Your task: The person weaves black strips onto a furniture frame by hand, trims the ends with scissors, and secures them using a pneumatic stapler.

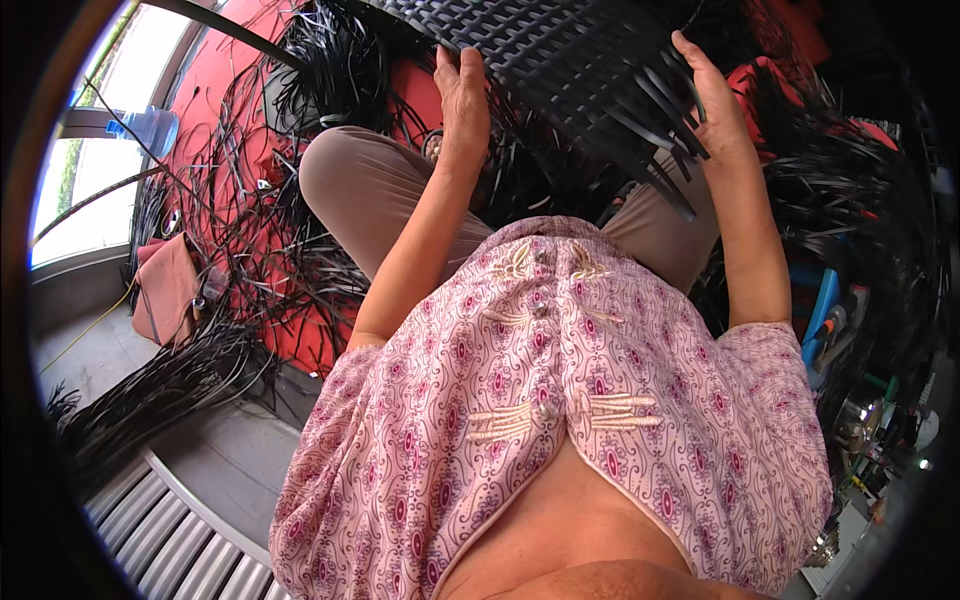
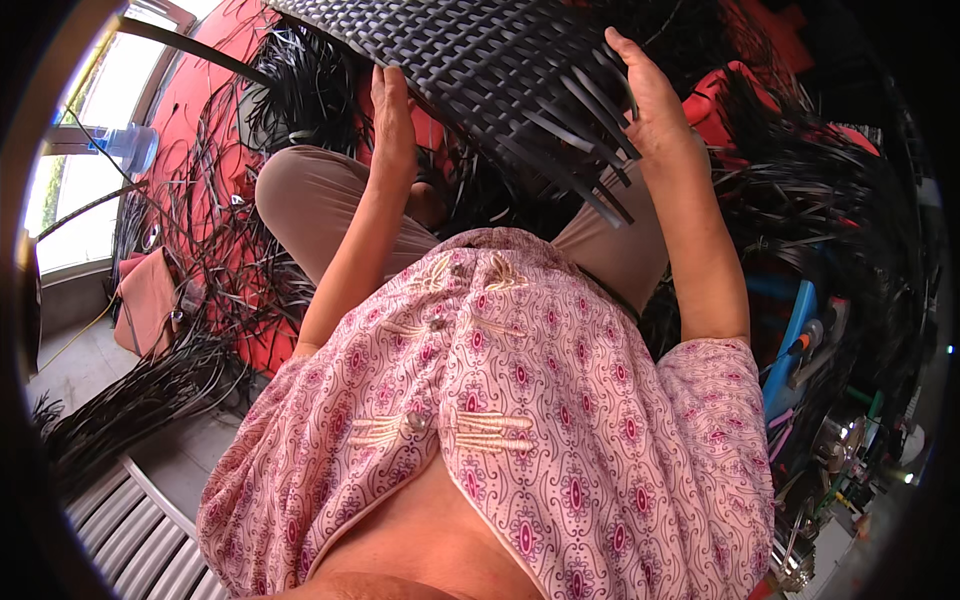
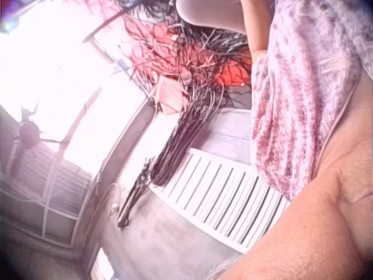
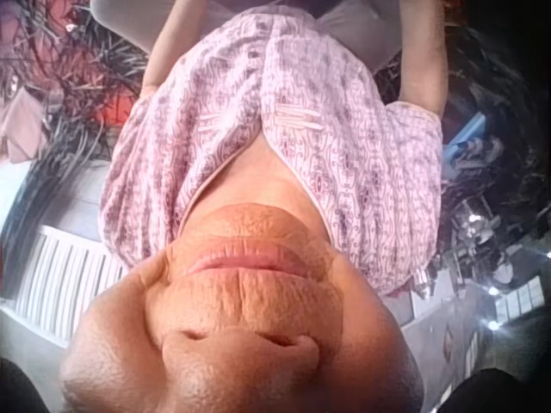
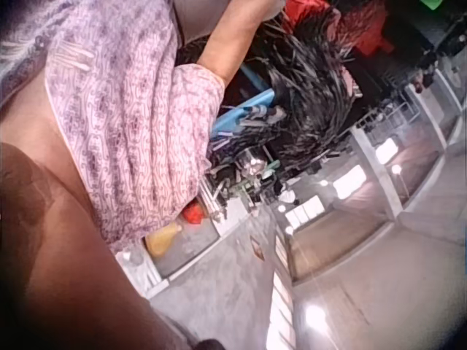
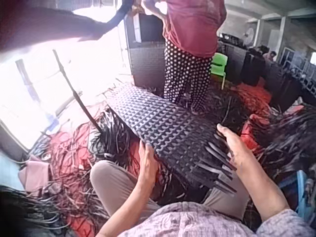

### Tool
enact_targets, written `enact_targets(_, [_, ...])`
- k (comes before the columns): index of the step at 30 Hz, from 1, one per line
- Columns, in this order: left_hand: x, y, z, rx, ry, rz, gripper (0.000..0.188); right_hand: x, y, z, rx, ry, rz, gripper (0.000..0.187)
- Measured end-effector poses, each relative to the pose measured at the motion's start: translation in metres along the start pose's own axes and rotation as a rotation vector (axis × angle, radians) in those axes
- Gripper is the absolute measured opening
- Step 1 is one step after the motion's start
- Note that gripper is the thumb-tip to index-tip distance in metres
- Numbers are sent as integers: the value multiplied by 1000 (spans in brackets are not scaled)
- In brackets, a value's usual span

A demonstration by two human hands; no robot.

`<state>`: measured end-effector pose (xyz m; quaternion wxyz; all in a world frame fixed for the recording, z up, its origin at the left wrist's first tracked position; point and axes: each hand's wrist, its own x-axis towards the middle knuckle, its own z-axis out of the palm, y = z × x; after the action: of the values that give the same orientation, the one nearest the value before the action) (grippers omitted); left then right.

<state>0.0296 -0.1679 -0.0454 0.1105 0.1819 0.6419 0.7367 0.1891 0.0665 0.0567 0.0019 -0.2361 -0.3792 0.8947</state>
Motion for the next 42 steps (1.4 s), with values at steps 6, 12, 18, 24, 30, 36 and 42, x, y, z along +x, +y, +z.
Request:
enact_targets(6, [14,30,17,-181,89,-24,67,4,10,8,15,176,-235,27])
enact_targets(12, [20,85,17,-511,-51,3,50,-33,10,60,-108,246,-477,26])
enact_targets(18, [36,67,41,-322,-101,71,70,-79,24,46,-53,460,-657,37])
enact_targets(24, [12,79,49,-516,-157,-183,64,-92,41,57,130,363,-673,20])
enact_targets(30, [15,102,57,-574,-252,-201,43,-93,30,67,208,403,-716,18])
enact_targets(36, [103,108,64,-672,-444,-173,46,-25,-35,72,109,347,-694,60])
enact_targets(42, [78,167,69,-330,-112,58,72,28,-101,54,260,257,-658,67])
